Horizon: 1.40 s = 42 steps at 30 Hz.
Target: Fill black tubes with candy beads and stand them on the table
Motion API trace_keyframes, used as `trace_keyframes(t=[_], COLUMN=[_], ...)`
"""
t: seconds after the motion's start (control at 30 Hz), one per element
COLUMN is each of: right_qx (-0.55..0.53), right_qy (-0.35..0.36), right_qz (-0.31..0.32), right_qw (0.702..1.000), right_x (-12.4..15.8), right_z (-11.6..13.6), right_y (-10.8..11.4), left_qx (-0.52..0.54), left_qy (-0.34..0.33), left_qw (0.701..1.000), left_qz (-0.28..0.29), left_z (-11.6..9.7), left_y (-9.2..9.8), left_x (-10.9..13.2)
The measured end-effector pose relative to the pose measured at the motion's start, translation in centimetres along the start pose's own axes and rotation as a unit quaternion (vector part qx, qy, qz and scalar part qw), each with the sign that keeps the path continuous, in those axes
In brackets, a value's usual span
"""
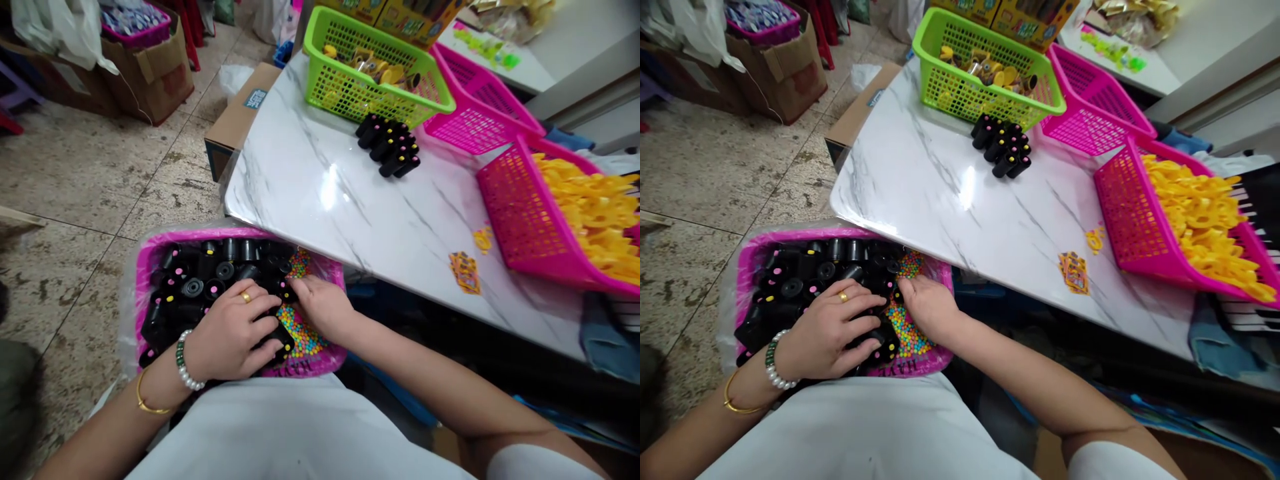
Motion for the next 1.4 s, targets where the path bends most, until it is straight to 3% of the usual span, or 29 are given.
trace_keyframes(t=[0.17, 0.27, 0.37, 0.47, 0.57, 0.8, 0.9, 1.0, 1.17, 1.27, 1.4], right_qx=[0.072, 0.068, -0.025, -0.169, -0.318, -0.409, -0.433, -0.418, -0.464, -0.481, -0.505], right_qy=[0.104, 0.166, 0.181, 0.141, 0.1, 0.044, -0.037, -0.154, -0.306, -0.324, -0.312], right_qz=[-0.062, -0.018, 0.0, -0.065, -0.122, -0.245, -0.359, -0.461, -0.492, -0.52, -0.532], right_qw=[0.99, 0.984, 0.983, 0.973, 0.935, 0.878, 0.826, 0.768, 0.67, 0.628, 0.604], right_x=[-0.5, -0.9, -0.5, 0.9, 2.6, 3.9, 3.9, 3.3, 0.0, -1.8, -3.4], right_z=[-0.3, -0.1, -0.1, -0.8, -1.5, -1.6, -4.4, -9.5, -16.9, -18.3, -18.2], right_y=[1.4, 0.9, 1.1, 2.8, 4.5, 6.2, 7.6, 8.8, 10.3, 10.9, 11.0], left_qx=[0.003, 0.002, 0.002, 0.006, 0.012, 0.02, 0.025, 0.015, -0.029, -0.052, -0.059], left_qy=[0.0, 0.002, 0.002, 0.0, 0.0, 0.007, 0.012, 0.008, -0.025, -0.043, -0.059], left_qw=[1.0, 1.0, 1.0, 1.0, 1.0, 1.0, 0.999, 0.998, 0.996, 0.994, 0.993], left_qz=[0.0, -0.005, -0.012, -0.013, -0.009, -0.003, -0.016, -0.052, -0.083, -0.085, -0.088], left_z=[0.0, 0.0, 0.1, 0.1, 0.2, 0.1, -0.3, -0.7, -0.7, -0.2, 0.5], left_y=[0.1, 0.1, 0.0, 0.0, 0.0, 0.0, 0.2, 0.6, 1.0, 0.5, -0.1], left_x=[0.0, 0.0, 0.0, 0.0, 0.0, -0.2, -0.2, -0.3, -0.4, -0.2, 0.0])
Point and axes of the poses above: each hand's wrist, its own x-axis away from the middle knuckle, its own y-axis out of the back of the hand, z = x × y, the point moved 3 cm from there along -x, towards the middle knuckle, and after that the axes turned 12 degrees about y, right-handed, at the moved point
